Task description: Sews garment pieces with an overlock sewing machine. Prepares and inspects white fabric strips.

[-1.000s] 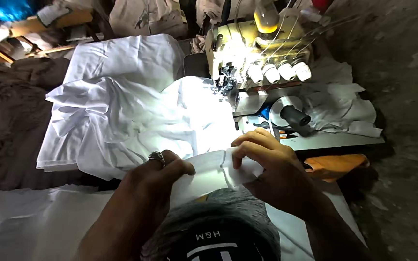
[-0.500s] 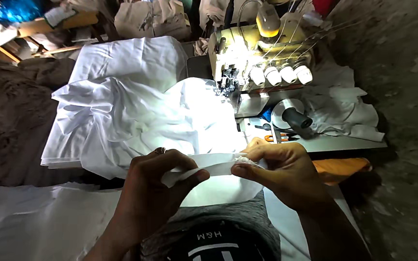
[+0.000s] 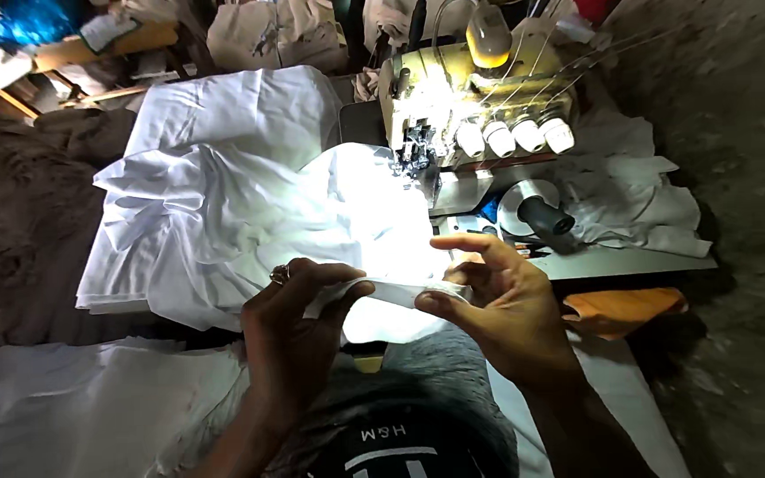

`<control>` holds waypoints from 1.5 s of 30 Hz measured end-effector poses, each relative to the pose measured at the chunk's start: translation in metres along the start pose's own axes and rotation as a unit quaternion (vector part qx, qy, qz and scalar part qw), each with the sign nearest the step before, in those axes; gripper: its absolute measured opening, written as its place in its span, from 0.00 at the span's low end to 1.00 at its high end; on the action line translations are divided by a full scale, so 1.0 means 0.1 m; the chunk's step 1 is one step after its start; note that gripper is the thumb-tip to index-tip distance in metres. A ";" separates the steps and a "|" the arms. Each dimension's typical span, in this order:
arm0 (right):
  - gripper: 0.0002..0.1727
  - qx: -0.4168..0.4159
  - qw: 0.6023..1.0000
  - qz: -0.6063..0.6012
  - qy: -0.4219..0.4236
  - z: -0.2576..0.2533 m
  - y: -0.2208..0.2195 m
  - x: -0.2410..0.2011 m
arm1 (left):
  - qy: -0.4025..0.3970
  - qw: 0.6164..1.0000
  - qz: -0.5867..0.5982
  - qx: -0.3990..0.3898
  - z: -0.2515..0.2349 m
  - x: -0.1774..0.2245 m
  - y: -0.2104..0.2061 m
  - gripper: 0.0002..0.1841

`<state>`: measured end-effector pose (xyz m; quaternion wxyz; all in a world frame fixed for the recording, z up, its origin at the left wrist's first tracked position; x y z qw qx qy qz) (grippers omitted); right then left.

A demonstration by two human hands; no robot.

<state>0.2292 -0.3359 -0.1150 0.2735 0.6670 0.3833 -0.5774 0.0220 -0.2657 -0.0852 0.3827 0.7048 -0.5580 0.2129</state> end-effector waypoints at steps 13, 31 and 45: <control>0.07 -0.139 0.980 -0.030 -0.140 -0.03 0.10 0.18 | 0.086 0.993 0.066 -0.050 -0.17 -0.16 -0.22 0.06; 0.04 -0.069 0.994 0.015 -0.085 -0.21 0.26 0.37 | 0.104 0.991 0.054 -0.056 -0.32 -0.40 -0.50 0.05; 0.14 -0.054 0.981 0.005 -0.185 -0.92 0.19 1.09 | -0.071 0.996 -0.045 0.003 -0.87 -0.91 -1.32 0.07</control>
Point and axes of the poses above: each hand's wrist, its own z-axis away from the middle knuckle, its own y-axis out of the back of the hand, x = y × z, the point moved 4 cm from there along -z, towards the middle knuckle, and after that the axes turned 13 degrees about x, right-handed, at the moved point
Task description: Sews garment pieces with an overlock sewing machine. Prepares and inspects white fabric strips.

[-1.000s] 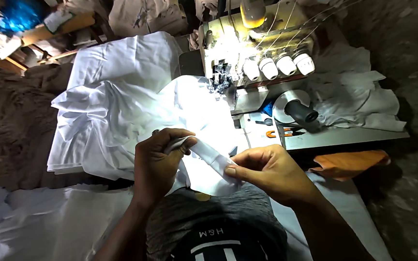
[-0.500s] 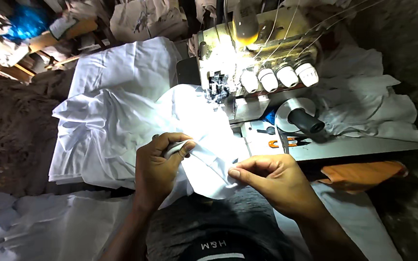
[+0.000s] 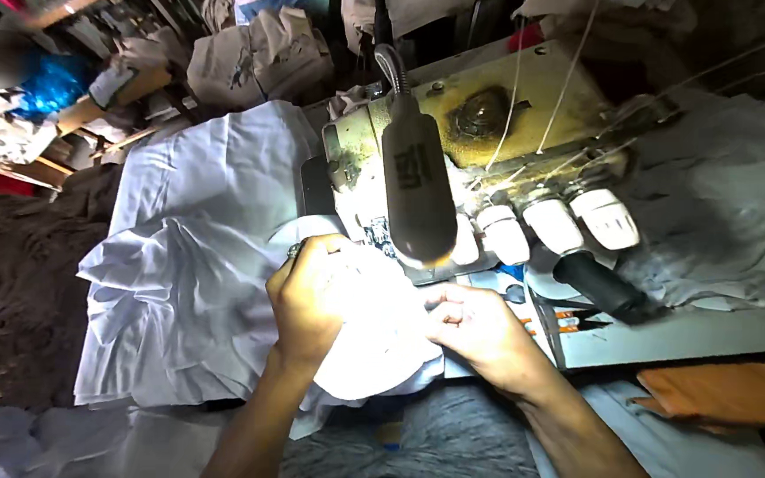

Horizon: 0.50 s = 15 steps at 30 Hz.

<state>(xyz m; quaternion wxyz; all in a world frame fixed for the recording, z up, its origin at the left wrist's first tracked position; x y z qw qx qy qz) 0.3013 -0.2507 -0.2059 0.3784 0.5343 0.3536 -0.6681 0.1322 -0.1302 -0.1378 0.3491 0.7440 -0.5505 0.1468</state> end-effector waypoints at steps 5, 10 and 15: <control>0.08 0.005 1.000 -0.012 0.025 0.10 0.04 -0.05 | 0.000 1.000 0.016 -0.003 0.04 -0.04 0.00 0.05; 0.05 0.064 0.992 0.030 0.103 0.15 0.03 0.00 | -0.008 1.000 -0.002 -0.014 0.03 -0.03 0.00 0.04; 0.06 0.023 0.996 -0.038 0.072 0.13 -0.03 -0.01 | -0.025 0.999 -0.029 -0.015 0.02 -0.02 0.01 0.03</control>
Point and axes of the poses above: each hand's wrist, its own z-axis away from the middle knuckle, its own y-axis out of the back of the hand, x = y × z, the point moved 4 cm from there along -z, towards the middle knuckle, and after that the axes turned 13 degrees about x, right-handed, at the moved point
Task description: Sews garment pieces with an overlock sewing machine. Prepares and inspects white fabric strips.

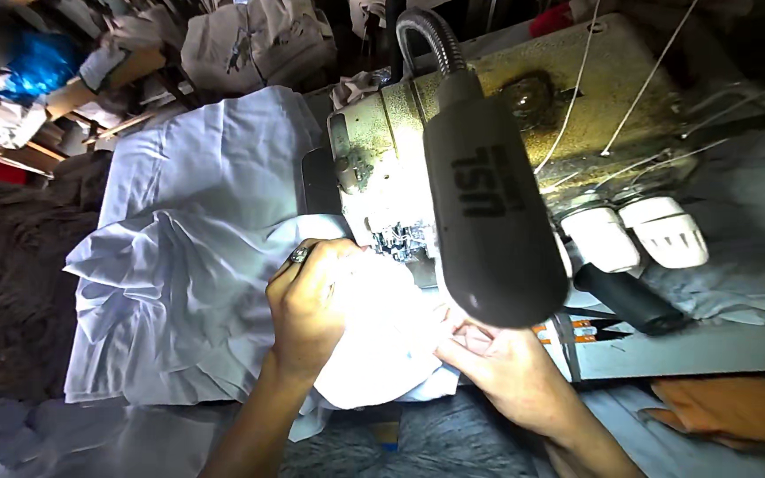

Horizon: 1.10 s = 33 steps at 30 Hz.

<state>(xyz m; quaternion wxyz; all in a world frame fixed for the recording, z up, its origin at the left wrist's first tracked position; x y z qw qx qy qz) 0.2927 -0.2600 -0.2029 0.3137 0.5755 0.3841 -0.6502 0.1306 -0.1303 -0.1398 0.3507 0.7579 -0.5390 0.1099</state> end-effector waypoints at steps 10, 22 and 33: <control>0.17 -0.078 0.963 0.199 0.162 0.21 -0.09 -0.22 | 0.041 0.967 -0.187 -0.170 -0.23 0.14 0.05 0.03; 0.29 0.012 0.996 0.092 0.008 0.02 -0.09 -0.23 | 0.088 0.973 -0.162 -0.140 -0.31 -0.15 -0.30 0.15; 0.26 0.039 0.999 0.024 0.012 0.24 -0.13 -0.21 | 0.077 0.978 -0.146 -0.128 -0.31 -0.20 -0.31 0.13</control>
Point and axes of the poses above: each hand's wrist, its own z-axis away from the middle knuckle, its own y-axis out of the back of the hand, x = y × z, the point moved 4 cm from there along -z, towards the middle knuckle, and after that the axes turned 13 degrees about x, right-handed, at the moved point
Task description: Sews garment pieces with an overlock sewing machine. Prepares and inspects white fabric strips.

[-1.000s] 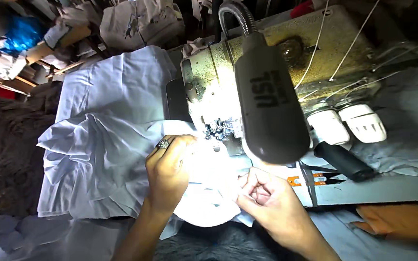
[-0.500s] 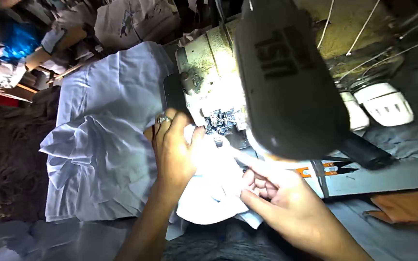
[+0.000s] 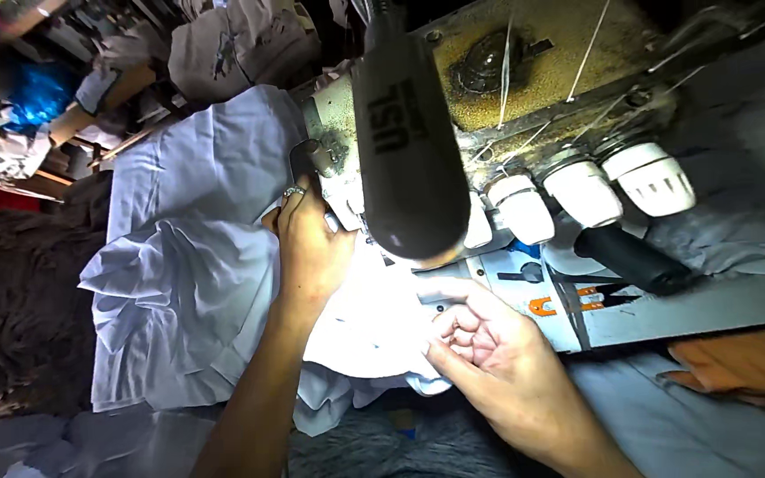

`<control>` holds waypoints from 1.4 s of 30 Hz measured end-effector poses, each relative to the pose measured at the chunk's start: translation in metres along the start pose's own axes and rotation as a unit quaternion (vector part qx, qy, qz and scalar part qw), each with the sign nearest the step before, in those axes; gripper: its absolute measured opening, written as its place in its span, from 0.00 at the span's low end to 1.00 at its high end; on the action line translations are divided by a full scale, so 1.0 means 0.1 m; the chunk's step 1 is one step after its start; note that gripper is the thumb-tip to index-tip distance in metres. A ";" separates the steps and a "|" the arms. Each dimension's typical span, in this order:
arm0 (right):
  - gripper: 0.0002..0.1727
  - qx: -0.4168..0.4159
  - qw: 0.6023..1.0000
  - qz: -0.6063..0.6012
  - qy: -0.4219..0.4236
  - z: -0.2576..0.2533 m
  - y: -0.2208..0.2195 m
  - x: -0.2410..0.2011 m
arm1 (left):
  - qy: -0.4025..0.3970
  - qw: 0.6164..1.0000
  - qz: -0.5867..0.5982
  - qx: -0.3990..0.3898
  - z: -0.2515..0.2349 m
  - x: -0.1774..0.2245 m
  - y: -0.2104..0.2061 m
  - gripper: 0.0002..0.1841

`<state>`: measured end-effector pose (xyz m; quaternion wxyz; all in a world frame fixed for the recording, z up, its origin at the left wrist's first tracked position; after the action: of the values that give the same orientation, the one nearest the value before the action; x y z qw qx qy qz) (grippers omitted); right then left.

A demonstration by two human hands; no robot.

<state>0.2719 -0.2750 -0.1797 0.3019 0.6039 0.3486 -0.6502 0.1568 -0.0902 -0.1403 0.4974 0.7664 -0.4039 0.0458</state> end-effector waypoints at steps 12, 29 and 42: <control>0.07 0.000 0.999 0.042 0.032 -0.27 -0.12 -0.07 | -0.013 1.000 0.002 0.008 -0.53 -0.20 -0.13 0.16; 0.25 0.145 0.896 0.314 0.278 0.17 0.04 -0.42 | -0.132 0.981 0.142 -0.015 0.55 -0.02 1.16 0.09; 0.08 -0.013 0.858 0.002 0.514 0.48 -0.18 -1.14 | -0.139 0.969 0.200 0.042 0.74 1.09 2.00 0.16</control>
<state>0.2395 -0.3075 -0.0631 0.0894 0.8489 0.4611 -0.2424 0.0720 -0.2471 0.0195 0.3845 0.6889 -0.6121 0.0545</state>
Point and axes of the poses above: each hand's wrist, its own z-axis away from the middle knuckle, its own y-axis out of the back of the hand, x = y × z, the point moved 4 cm from there along -z, towards the middle knuckle, and after that the axes turned 13 degrees about x, right-handed, at the moved point
